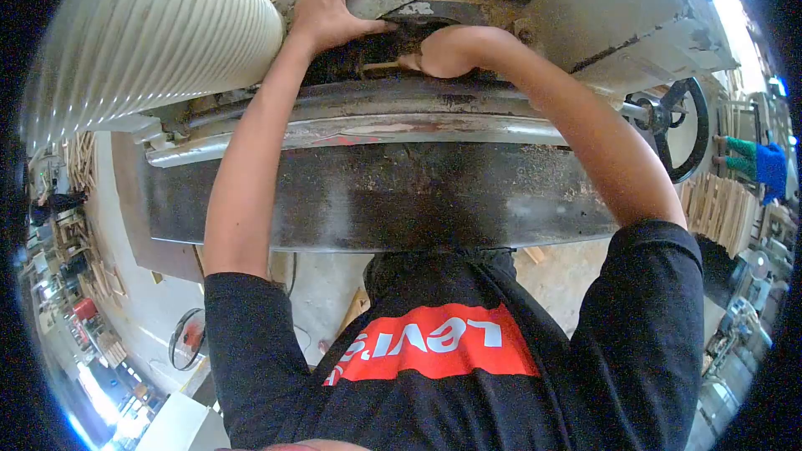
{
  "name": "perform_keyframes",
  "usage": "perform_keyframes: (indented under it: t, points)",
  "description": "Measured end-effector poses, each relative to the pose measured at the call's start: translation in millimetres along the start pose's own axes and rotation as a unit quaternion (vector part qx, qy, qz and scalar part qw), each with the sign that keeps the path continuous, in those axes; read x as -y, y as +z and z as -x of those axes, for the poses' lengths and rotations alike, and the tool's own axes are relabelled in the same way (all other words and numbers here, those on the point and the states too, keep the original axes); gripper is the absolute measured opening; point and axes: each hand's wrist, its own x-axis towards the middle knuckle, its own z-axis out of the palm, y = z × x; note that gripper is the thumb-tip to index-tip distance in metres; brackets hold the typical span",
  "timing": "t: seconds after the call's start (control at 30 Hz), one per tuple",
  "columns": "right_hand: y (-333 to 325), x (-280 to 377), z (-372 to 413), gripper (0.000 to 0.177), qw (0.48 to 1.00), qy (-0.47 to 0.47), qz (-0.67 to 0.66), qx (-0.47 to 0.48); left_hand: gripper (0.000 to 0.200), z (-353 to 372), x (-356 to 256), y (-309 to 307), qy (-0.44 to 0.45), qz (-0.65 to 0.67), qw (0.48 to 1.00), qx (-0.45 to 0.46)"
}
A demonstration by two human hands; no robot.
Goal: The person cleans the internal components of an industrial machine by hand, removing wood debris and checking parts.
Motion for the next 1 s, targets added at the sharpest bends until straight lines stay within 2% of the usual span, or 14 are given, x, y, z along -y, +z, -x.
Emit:
perform_keyframes:
  t: [0.03, 0.13, 0.23, 0.3, 0.4, 0.43, 0.5, 0.63, 0.83, 0.93, 1.0]
  points:
    - [-1.9, 7.2, 4.7, 0.070, 0.997, 0.044, -0.063, 0.006, 0.119, 0.4, -1.8, -1.4, -0.005, -0.003, 1.000, 0.008]
    - [4.7, 19.1, 4.6, 0.085, 0.986, 0.106, -0.126, -0.007, 0.117, -0.7, -4.0, -4.2, -0.012, -0.002, 1.000, 0.009]
    - [17.7, 8.4, -8.6, 0.092, 0.980, 0.088, -0.179, -0.005, 0.116, -1.3, -3.2, -3.9, 0.000, 0.012, 1.000, -0.001]
    - [19.6, 6.3, -7.0, 0.091, 0.982, 0.051, -0.183, -0.005, 0.117, -2.1, -3.9, -9.8, 0.010, 0.006, 1.000, 0.012]
    - [12.5, 11.1, -1.7, 0.084, 0.979, 0.094, -0.183, 0.001, 0.117, -2.8, -2.7, -10.3, 0.014, 0.065, 0.998, 0.010]
    - [11.1, 13.2, -1.0, 0.080, 0.976, 0.121, -0.182, 0.008, 0.117, -2.7, -2.9, -8.0, 0.011, 0.045, 0.999, 0.007]
    - [6.7, 17.9, 4.6, 0.077, 0.977, 0.096, -0.188, 0.009, 0.116, -1.9, -2.7, -3.6, -0.001, 0.004, 1.000, 0.002]
    - [16.0, 7.7, -6.1, 0.070, 0.980, 0.084, -0.181, -0.004, 0.117, -2.8, -5.1, -5.9, -0.012, 0.005, 1.000, 0.012]
    - [5.0, 19.0, 8.6, 0.060, 0.994, 0.025, -0.105, 0.006, 0.118, -1.5, -6.6, -6.2, -0.008, 0.004, 1.000, 0.022]
    - [10.2, 13.9, 1.1, 0.054, 0.992, 0.056, -0.110, 0.000, 0.116, -3.7, -6.4, -11.9, -0.011, -0.006, 0.999, 0.030]
    - [8.9, 14.1, 5.3, 0.056, 0.993, 0.042, -0.107, -0.001, 0.114, -3.9, -8.8, -13.7, -0.012, -0.007, 0.999, 0.039]
